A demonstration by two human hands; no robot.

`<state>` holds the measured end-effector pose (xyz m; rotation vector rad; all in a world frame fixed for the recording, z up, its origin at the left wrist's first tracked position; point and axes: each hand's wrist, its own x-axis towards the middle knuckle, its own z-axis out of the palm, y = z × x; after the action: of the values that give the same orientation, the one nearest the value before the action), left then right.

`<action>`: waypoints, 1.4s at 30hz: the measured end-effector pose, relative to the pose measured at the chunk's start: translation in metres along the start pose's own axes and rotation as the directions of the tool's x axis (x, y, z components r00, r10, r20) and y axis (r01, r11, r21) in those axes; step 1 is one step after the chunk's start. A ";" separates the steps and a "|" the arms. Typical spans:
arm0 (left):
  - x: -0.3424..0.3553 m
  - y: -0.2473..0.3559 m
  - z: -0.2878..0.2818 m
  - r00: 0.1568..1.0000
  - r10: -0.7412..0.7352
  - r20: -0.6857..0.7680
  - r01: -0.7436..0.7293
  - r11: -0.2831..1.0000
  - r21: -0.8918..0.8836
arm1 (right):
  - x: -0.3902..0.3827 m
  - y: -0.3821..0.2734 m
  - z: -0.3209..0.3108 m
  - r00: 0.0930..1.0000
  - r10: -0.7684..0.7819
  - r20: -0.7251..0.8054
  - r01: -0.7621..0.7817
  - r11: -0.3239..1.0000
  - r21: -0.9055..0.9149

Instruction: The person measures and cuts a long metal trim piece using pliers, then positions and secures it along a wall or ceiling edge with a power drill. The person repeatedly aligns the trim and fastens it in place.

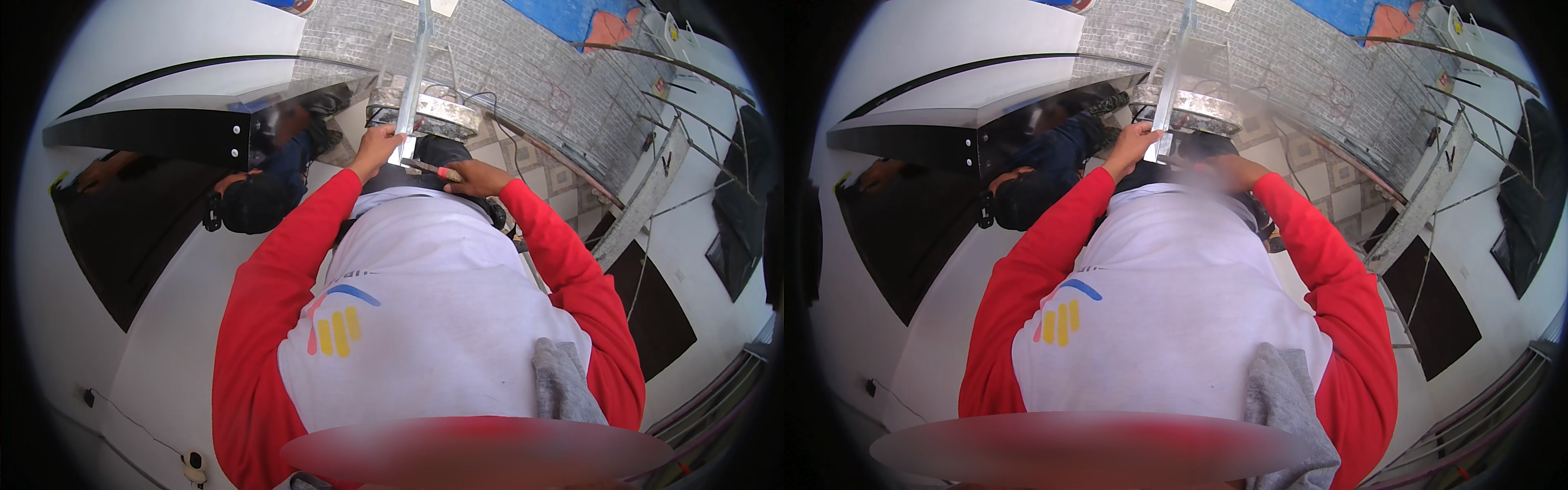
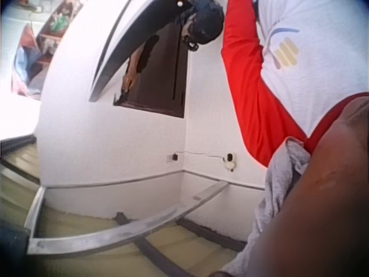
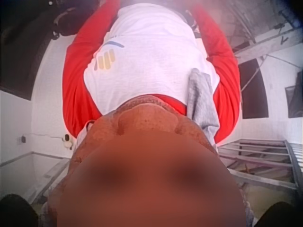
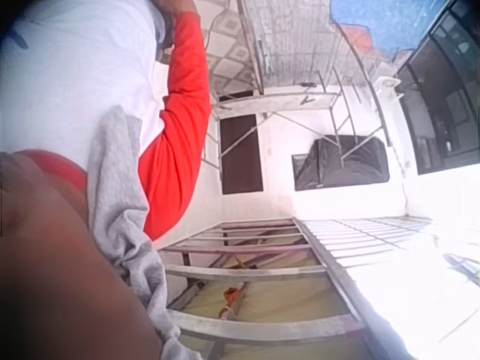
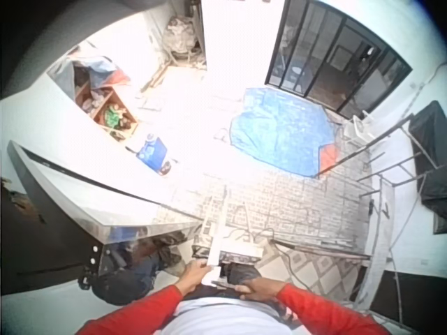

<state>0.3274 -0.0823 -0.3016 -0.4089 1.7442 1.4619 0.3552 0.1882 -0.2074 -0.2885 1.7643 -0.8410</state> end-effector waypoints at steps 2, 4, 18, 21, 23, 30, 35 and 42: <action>0.001 -0.003 0.002 0.999 -0.030 -0.013 0.030 0.999 -0.014 | 0.001 -0.004 -0.003 0.999 0.013 0.037 -0.014 1.000 0.018; 0.001 -0.005 0.003 0.999 -0.032 -0.037 0.032 0.999 0.007 | 0.001 -0.007 -0.006 0.997 0.042 0.058 -0.043 0.999 0.020; -0.011 0.012 0.010 0.996 -0.066 -0.061 0.060 0.993 -0.099 | 0.001 -0.001 -0.015 0.995 0.035 0.094 -0.029 0.998 -0.060; -0.012 0.018 0.006 0.996 -0.093 -0.018 0.090 0.990 -0.107 | 0.001 0.002 -0.011 0.997 0.029 0.077 -0.029 1.000 -0.008; -0.011 0.017 0.002 0.987 -0.159 0.026 0.161 0.984 -0.075 | 0.001 0.006 -0.005 1.000 0.004 0.021 -0.006 0.997 0.079; -0.014 0.002 -0.004 0.948 -0.255 0.192 0.309 0.882 -0.356 | 0.008 0.022 0.015 0.981 -0.183 -0.058 0.185 0.982 0.038; -0.013 0.000 -0.006 0.985 -0.156 0.076 0.163 0.981 -0.108 | 0.006 0.023 0.014 0.991 -0.109 -0.084 0.104 0.993 -0.053; -0.006 -0.011 0.000 0.997 -0.051 0.062 0.063 0.978 -0.201 | 0.018 0.034 -0.001 0.992 0.002 -0.129 -0.003 1.000 -0.005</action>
<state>0.3390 -0.0874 -0.3043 -0.5144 1.5315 1.6008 0.3550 0.2027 -0.2433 -0.2402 1.8868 -0.8698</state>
